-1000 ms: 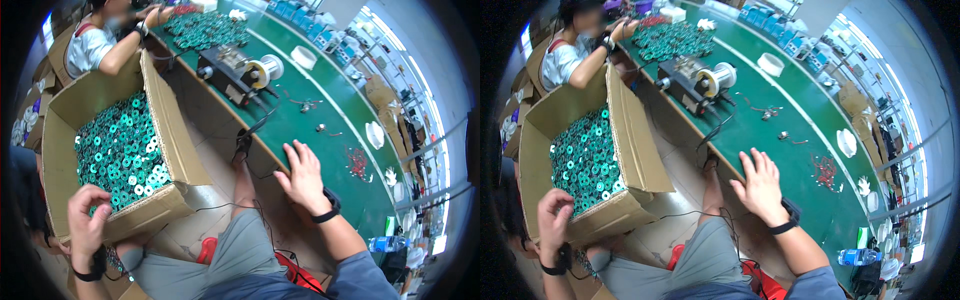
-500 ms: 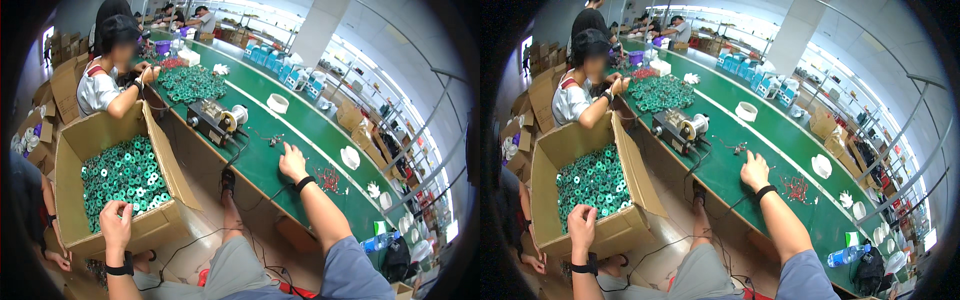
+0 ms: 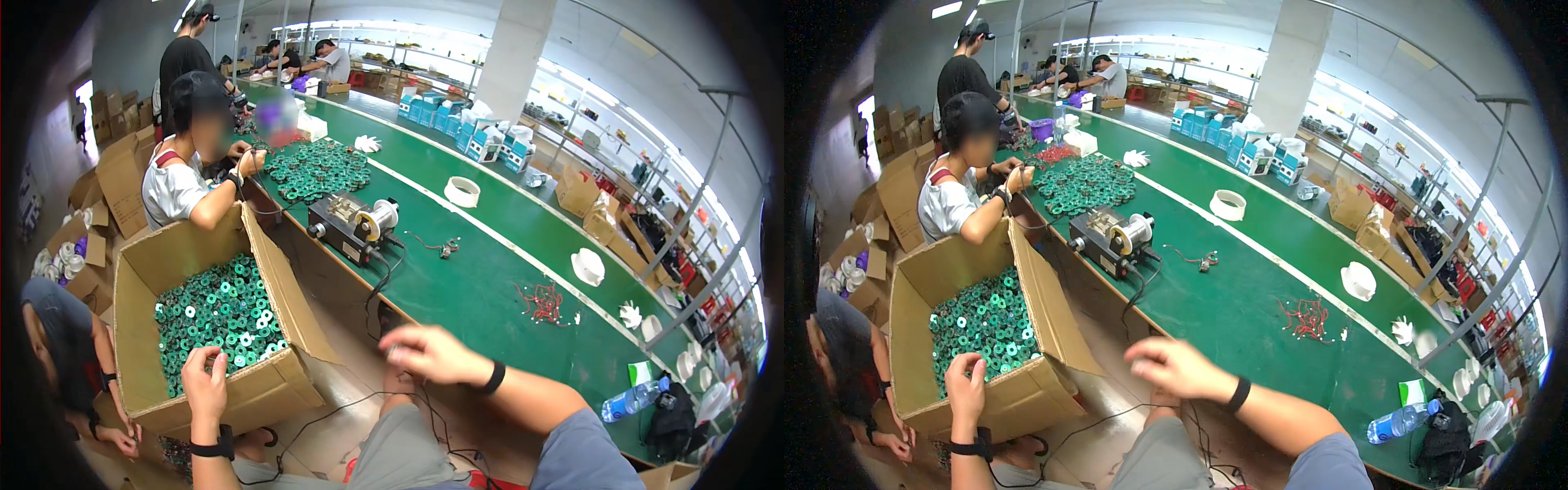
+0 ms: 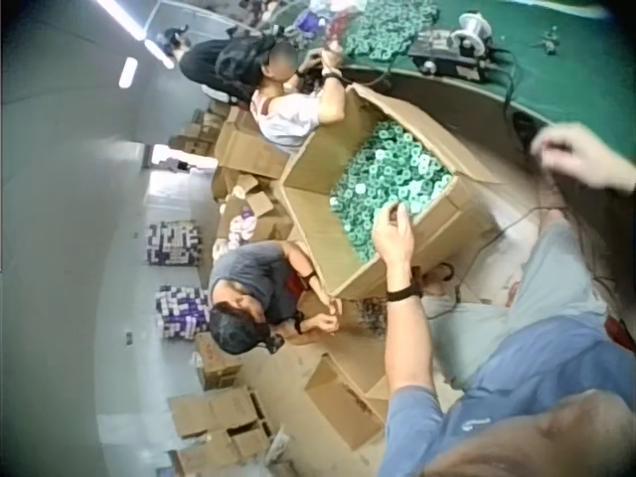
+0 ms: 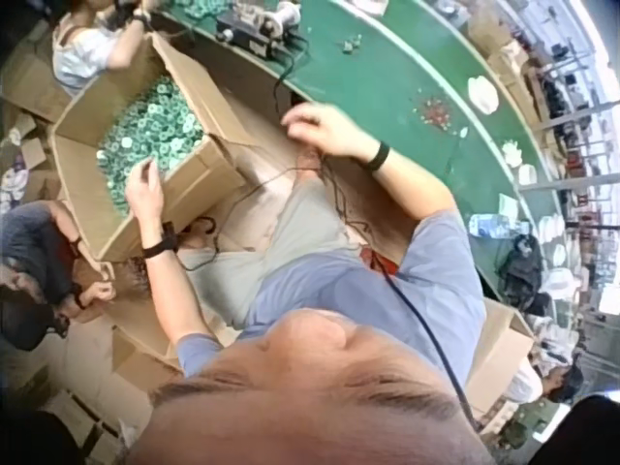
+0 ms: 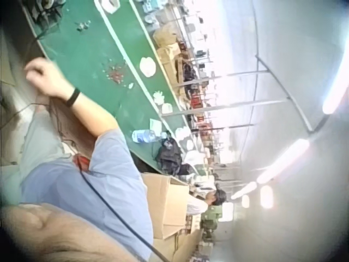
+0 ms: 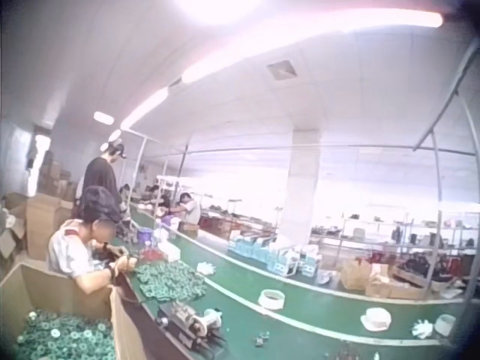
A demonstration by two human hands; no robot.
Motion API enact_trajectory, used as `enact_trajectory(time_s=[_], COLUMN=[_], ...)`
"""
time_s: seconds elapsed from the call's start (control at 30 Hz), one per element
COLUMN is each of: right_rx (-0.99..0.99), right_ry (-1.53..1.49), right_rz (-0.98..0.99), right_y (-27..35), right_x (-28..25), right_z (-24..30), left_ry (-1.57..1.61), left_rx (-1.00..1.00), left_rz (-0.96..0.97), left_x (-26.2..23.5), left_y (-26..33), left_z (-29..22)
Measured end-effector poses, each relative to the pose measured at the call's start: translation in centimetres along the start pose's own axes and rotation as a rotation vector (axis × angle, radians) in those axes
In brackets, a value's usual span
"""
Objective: The person assembles small green electronic components and wires onto circuit boards at a factory workbench, using an industrial assembly machine.
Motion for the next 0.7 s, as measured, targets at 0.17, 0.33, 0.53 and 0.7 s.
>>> enact_trajectory(time_s=[0.17, 0.33, 0.53, 0.7], right_rx=[0.323, 0.458, 0.338, 0.416], right_ry=[-0.448, -0.751, -0.799, -0.853], right_rz=[0.433, 0.487, 0.447, 0.385], right_y=[4.9, 6.4, 5.2, 4.4], right_x=[9.4, 11.8, 9.6, 8.5], right_z=[-7.3, -10.2, -9.0, -8.5], left_ry=[0.101, 0.322, 0.221, 0.282], left_rx=[0.196, 0.182, 0.381, 0.235], left_rz=[0.013, 0.65, 0.535, 0.568], left_x=[-1.0, 7.2, 9.5, 9.7], left_y=[6.9, 17.6, 15.5, 13.2], left_z=[-9.6, -15.1, -17.6, -19.0])
Point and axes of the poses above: each hand's wrist, its own y-axis away from the middle knuckle, its own x-axis out of the palm, z = x × y, the point moved 8 cm from there along -y, towards the middle knuckle, and after that the axes turned 14 degrees about -y, right-handed, at the moved point
